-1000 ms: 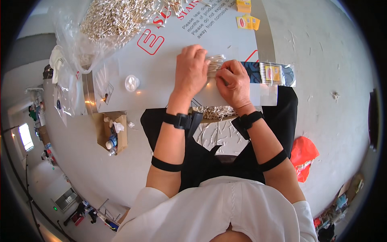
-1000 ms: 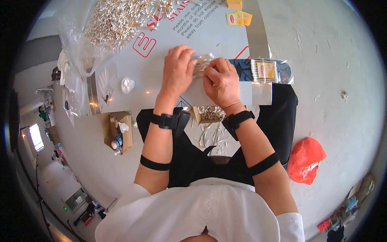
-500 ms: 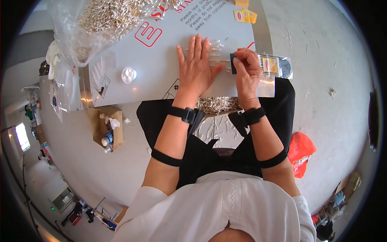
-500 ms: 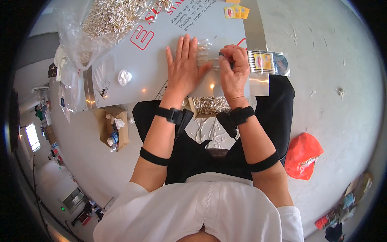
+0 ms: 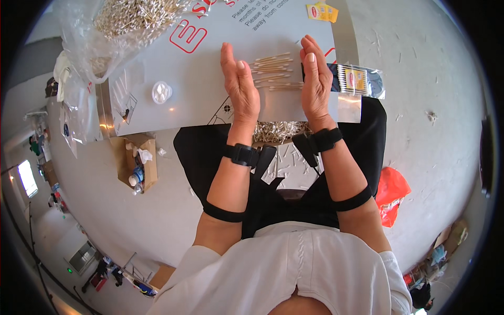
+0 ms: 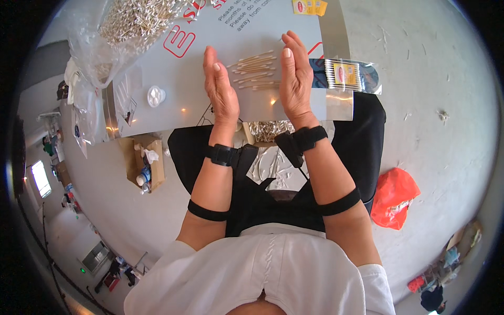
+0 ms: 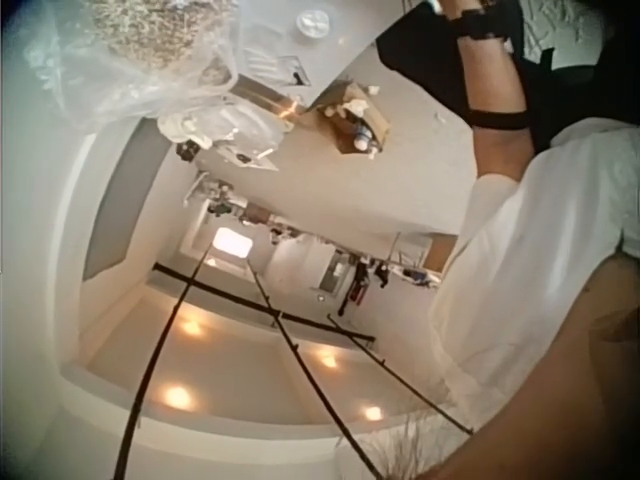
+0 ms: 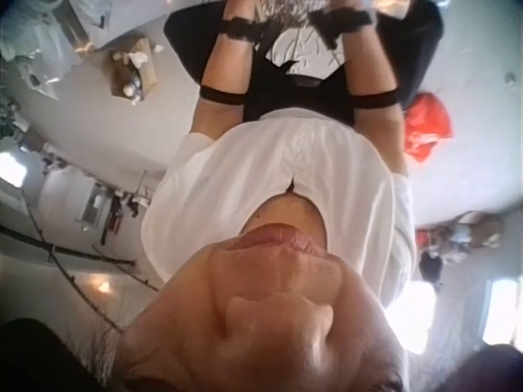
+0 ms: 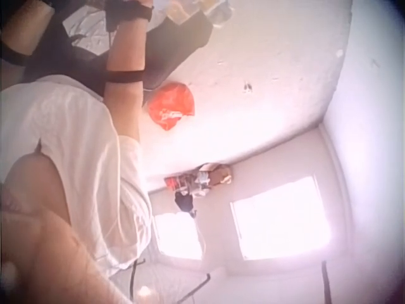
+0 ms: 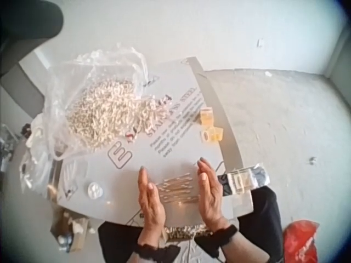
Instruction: Picking up loose cotton swabs, aligning them, and placing them into a small retail packaging box.
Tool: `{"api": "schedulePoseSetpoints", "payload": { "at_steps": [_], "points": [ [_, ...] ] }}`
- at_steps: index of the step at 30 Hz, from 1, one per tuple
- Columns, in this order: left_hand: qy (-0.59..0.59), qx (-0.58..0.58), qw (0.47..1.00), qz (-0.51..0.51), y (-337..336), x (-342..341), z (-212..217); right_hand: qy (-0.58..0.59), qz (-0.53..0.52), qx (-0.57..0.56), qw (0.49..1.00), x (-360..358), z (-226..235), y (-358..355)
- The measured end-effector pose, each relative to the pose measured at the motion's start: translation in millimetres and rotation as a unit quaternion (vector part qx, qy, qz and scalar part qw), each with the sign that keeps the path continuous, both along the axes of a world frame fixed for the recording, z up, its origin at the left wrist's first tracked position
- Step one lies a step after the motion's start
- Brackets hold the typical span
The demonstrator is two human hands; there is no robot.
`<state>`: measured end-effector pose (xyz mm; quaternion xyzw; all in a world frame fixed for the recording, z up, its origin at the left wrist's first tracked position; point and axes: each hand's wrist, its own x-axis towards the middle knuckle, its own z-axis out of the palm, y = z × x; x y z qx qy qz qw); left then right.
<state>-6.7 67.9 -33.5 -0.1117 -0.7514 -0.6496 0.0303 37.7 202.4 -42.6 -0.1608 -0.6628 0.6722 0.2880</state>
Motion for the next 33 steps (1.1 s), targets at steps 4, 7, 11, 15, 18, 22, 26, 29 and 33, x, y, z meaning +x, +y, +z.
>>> {"api": "schedulePoseSetpoints", "payload": {
  "at_steps": [4,7,11,15,18,22,26,29,33],
  "points": [
    [-0.004,0.045,0.999,-0.021,18,3,-6,0.002,0.026,-0.005,1.000,-5,-2,1],
    [-0.014,0.069,0.997,-0.022,20,3,-7,0.006,0.043,0.005,0.999,-5,-3,2],
    [-0.024,0.117,0.993,-0.022,21,0,-8,0.004,0.044,0.012,0.999,-5,-3,1],
    [-0.031,0.153,0.987,-0.024,25,-7,-10,0.016,0.017,-0.003,1.000,-14,-9,20],
    [-0.040,0.182,0.982,-0.015,31,-14,-5,0.026,0.033,0.021,0.999,-27,-7,33],
    [-0.033,0.178,0.983,-0.040,29,-21,-14,-0.006,0.071,0.116,0.991,-38,3,34],
    [-0.030,0.182,0.981,-0.061,30,-17,-13,-0.041,0.091,0.114,0.989,-23,2,24],
    [-0.029,0.172,0.982,-0.067,27,-9,-10,-0.047,0.047,0.087,0.994,-3,6,15],
    [-0.030,0.146,0.988,-0.045,28,2,-5,0.004,0.015,0.026,1.000,2,-1,13]
  ]
}}
